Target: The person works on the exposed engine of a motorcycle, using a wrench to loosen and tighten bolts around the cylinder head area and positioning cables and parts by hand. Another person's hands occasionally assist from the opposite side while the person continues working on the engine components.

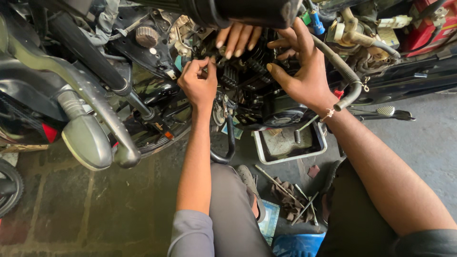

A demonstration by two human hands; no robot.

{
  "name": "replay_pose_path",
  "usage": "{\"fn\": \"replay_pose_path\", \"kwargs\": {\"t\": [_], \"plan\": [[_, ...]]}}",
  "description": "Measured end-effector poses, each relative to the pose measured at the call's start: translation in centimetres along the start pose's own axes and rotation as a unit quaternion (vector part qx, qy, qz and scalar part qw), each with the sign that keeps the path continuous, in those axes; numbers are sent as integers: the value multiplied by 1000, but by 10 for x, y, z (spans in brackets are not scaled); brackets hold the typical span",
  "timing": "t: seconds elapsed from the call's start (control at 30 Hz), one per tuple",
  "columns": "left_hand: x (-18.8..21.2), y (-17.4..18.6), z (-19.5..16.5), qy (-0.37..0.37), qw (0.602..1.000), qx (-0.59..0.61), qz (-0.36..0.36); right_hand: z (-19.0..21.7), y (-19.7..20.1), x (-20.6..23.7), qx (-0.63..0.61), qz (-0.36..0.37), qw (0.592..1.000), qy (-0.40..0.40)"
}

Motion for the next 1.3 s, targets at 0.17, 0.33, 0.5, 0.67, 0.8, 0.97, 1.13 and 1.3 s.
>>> {"fn": "replay_pose_path", "kwargs": {"t": [0.17, 0.33, 0.5, 0.67, 0.8, 0.97, 1.13, 1.3], "plan": [[0, -2, 6, 19, 1000, 12, 17, 3, 0, -3, -1, -1, 1000, 1], [2, -2, 6, 29, 999, 18, 19, 8, 1, -5, 19, 11, 1000, -22], [5, 2, 2, 46, 998, 39, 13, 12, -1, -8, -13, 10, 1000, -9], [4, 7, 0, 53, 999, 0, -2, 9, -8, -6, -90, 1, 996, 9], [3, 13, -13, 8, 998, -33, -62, 10, -18, -8, -103, -9, 994, 34], [2, 7, -32, 44, 993, -61, -85, 17, -35, -36, -31, -5, 999, 32], [1, 15, -48, 100, 985, -78, -119, 37, -51, -79, 127, 7, 988, 91], [14, 21, -12, 277, 957, -70, -50, 44, -75, -93, 237, 86, 962, 106]]}}
Point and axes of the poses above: each hand's wrist, its own x-axis away from the middle knuckle, its own y-axis out of the back of the hand, z = x × y, the point moved 9 cm from there along -x, towards the middle knuckle, and after that the axes turned 4 degrees about y, right-handed, at the moved point
